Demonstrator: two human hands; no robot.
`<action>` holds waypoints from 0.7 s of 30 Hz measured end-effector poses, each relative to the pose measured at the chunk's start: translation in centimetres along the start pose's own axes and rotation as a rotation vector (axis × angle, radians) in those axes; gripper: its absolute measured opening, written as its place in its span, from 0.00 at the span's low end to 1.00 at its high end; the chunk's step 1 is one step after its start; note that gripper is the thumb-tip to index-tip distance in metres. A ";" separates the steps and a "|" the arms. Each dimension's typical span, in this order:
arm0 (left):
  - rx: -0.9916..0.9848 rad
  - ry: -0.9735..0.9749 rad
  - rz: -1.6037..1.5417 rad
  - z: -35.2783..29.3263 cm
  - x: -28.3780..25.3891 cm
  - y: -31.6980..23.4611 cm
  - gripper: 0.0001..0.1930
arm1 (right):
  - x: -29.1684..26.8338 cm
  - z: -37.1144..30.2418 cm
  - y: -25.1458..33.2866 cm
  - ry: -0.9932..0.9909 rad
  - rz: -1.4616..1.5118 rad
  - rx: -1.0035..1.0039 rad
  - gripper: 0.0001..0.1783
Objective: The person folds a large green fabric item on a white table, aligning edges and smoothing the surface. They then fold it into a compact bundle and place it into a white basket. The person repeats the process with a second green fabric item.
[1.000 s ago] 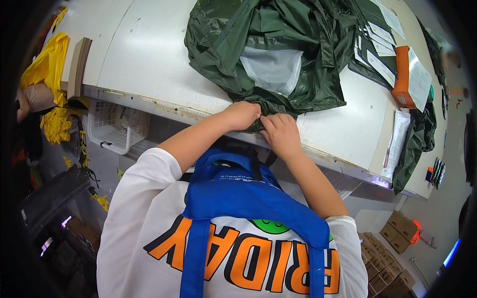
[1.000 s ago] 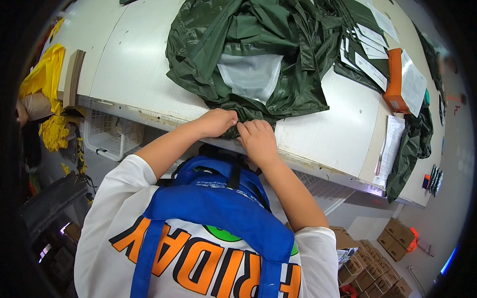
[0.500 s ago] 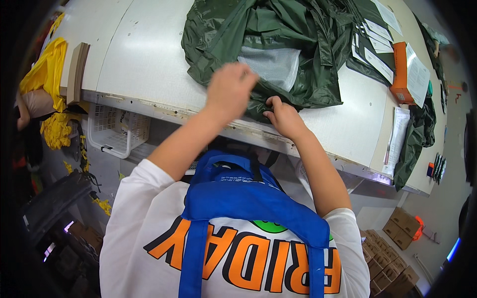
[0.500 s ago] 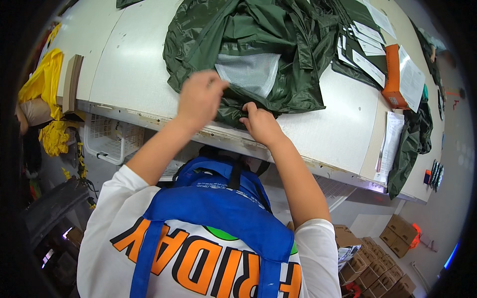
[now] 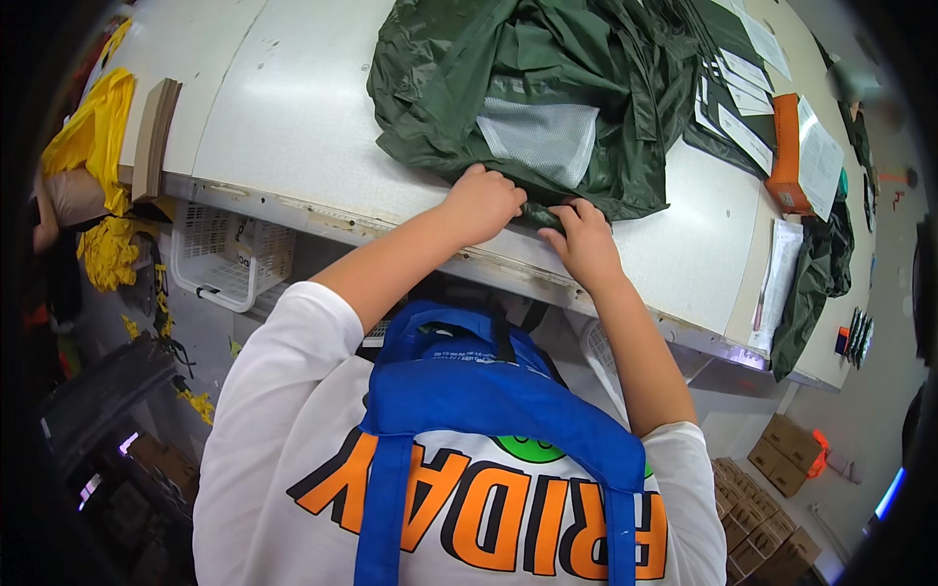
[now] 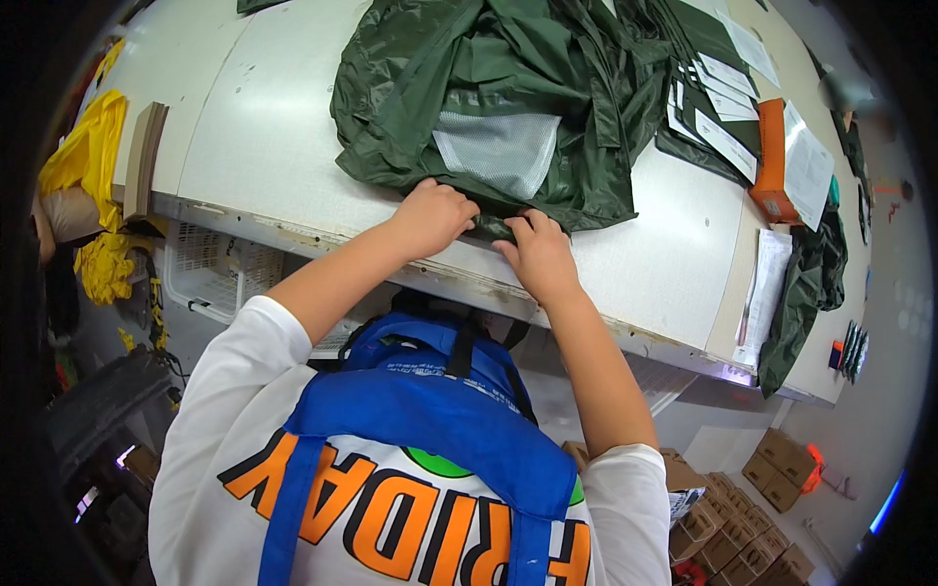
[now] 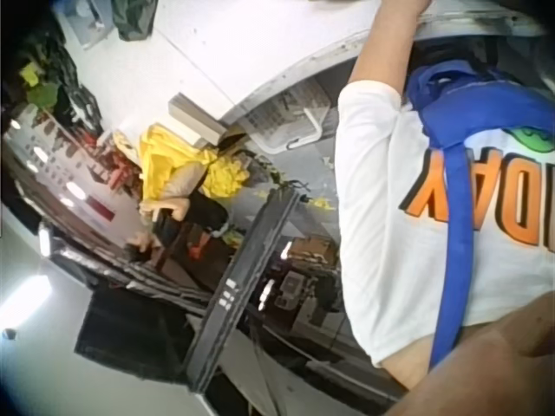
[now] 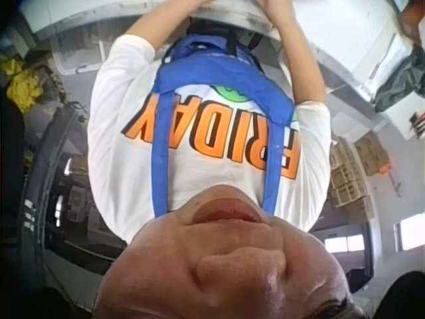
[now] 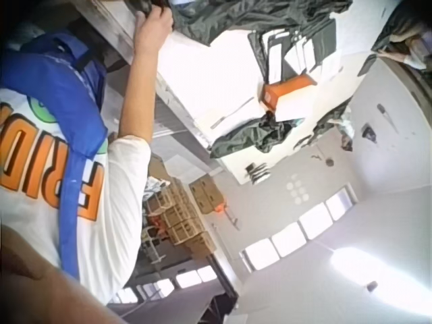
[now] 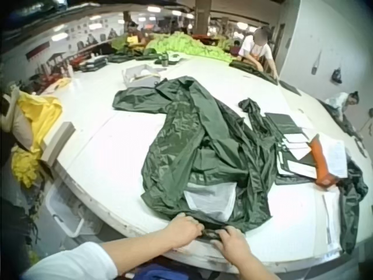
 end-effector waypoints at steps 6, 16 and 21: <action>-0.192 -0.025 -0.265 1.1 -2.9 0.6 0.11 | 0.2 2.3 -1.2 0.110 0.094 0.217 0.17; -0.019 0.011 0.219 -0.7 -4.3 2.8 0.07 | -1.4 2.6 1.8 0.147 -0.184 0.066 0.23; -0.083 0.215 0.107 -1.0 -6.9 4.1 0.12 | -2.1 1.8 2.5 0.219 -0.086 0.035 0.22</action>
Point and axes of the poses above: each hand's wrist, its own z-axis towards the middle knuckle, its own x-axis out of the palm, y = z × x, the point moved 1 cm from there along z, towards the middle knuckle, and after that the axes turned 5 degrees about -z, right-handed, at the moved point
